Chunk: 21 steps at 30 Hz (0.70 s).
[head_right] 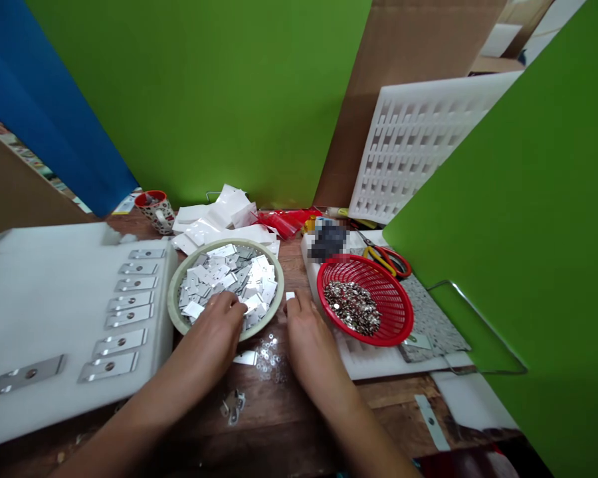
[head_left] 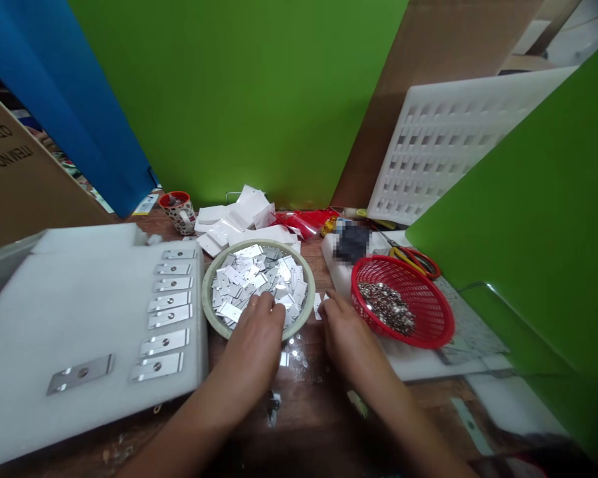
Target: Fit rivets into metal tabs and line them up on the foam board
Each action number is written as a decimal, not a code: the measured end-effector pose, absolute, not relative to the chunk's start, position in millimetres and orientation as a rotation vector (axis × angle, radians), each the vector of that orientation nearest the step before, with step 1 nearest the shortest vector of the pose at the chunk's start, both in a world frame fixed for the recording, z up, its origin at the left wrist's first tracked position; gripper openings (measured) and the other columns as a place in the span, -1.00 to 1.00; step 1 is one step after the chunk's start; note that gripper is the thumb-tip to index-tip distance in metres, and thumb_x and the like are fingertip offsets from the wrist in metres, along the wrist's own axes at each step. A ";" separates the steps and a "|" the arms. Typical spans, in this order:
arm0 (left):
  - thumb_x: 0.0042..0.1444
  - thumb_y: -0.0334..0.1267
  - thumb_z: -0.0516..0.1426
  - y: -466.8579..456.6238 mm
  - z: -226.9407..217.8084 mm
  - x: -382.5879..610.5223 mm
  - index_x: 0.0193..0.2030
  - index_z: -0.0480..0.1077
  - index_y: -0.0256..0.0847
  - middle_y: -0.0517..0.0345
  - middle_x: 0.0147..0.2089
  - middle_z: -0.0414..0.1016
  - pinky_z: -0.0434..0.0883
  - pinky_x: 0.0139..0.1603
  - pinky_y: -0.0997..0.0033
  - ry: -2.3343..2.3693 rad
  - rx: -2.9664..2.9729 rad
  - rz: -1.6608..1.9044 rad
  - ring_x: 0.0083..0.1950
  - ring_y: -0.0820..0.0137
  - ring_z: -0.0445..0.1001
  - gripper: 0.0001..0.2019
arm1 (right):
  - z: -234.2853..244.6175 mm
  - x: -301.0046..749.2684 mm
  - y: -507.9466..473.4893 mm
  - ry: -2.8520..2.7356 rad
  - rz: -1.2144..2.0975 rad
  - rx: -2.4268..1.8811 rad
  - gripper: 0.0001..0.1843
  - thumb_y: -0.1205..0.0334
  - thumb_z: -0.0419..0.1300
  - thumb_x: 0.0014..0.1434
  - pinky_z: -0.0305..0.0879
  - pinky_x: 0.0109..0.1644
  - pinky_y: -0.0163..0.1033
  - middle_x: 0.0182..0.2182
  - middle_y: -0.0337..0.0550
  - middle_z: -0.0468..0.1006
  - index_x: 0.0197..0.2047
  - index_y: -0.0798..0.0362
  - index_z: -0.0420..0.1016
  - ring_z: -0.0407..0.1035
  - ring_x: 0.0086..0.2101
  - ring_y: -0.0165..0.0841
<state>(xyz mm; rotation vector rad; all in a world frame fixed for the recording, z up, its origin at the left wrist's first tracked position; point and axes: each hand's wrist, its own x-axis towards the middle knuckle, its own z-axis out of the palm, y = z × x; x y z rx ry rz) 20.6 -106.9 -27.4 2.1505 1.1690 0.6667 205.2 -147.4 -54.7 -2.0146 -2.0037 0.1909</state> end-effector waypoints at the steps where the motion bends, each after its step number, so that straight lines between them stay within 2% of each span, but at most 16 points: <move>1: 0.08 -0.58 -0.07 -100.8 -28.8 27.3 -0.28 0.44 -0.21 -0.10 -0.16 0.36 0.20 0.05 0.10 1.237 2.206 0.590 -0.03 0.05 0.28 -0.68 | -54.5 205.4 -152.0 -1.985 0.209 -1.996 -0.57 0.63 -0.12 0.11 0.29 0.11 0.00 0.14 0.23 0.30 -0.02 0.19 0.34 0.31 0.06 -0.06; 4: -0.03 -0.63 -0.05 -86.8 -30.2 44.6 -0.24 0.41 -0.27 -0.19 -0.11 0.34 0.16 0.07 0.00 1.379 2.276 0.392 0.04 -0.03 0.24 -0.68 | -53.5 207.1 -162.0 -1.930 0.252 -1.902 -0.67 0.57 -0.07 0.15 0.27 0.15 0.01 0.14 0.19 0.31 -0.07 0.16 0.34 0.27 0.10 -0.07; 7: -0.10 -0.63 0.01 -78.5 -28.7 51.6 -0.22 0.39 -0.34 -0.28 -0.07 0.33 0.14 0.06 -0.12 1.416 2.305 0.293 0.07 -0.11 0.21 -0.70 | -51.4 208.7 -165.8 -1.867 0.339 -1.797 -0.78 0.52 -0.06 0.19 0.32 0.09 -0.02 0.04 0.16 0.38 -0.20 0.11 0.33 0.33 0.03 -0.12; 11: -0.01 -0.51 0.06 -69.7 -24.2 49.9 -0.26 0.40 -0.37 -0.33 -0.08 0.35 0.18 0.00 -0.14 1.418 2.369 0.143 0.05 -0.15 0.24 -0.83 | -50.6 208.6 -166.6 -1.774 0.448 -1.701 -0.82 0.46 -0.07 0.25 0.34 0.02 -0.08 -0.06 0.08 0.40 -0.25 0.07 0.29 0.36 -0.05 -0.18; 14: 0.01 -0.42 0.10 -63.2 -20.5 47.4 -0.37 0.38 -0.28 -0.23 -0.13 0.39 0.22 -0.03 -0.07 1.401 2.370 0.119 0.01 -0.10 0.28 -0.95 | -51.6 208.8 -167.7 -1.720 0.502 -1.643 -0.84 0.42 -0.07 0.27 0.31 0.01 -0.12 -0.10 0.01 0.41 -0.24 0.04 0.29 0.36 -0.07 -0.22; 17: 0.05 -0.37 0.09 -59.9 -15.7 44.7 -0.43 0.31 -0.22 -0.11 -0.20 0.41 0.25 -0.05 0.04 1.414 2.326 0.195 -0.05 0.02 0.33 -0.94 | -49.7 209.9 -169.8 -1.671 0.529 -1.581 -0.85 0.39 -0.05 0.28 0.28 0.00 -0.17 -0.12 -0.04 0.41 -0.24 0.03 0.31 0.34 -0.07 -0.26; 21: 0.22 -0.20 -0.01 -67.6 -7.3 38.8 -0.34 0.22 -0.17 0.11 -0.37 0.41 0.32 -0.31 0.34 1.394 2.027 0.456 -0.33 0.30 0.40 -0.86 | -40.0 209.1 -170.9 -1.490 0.645 -1.502 -0.91 0.30 0.06 0.28 0.28 -0.06 -0.23 -0.22 -0.15 0.46 -0.23 0.02 0.38 0.37 -0.16 -0.31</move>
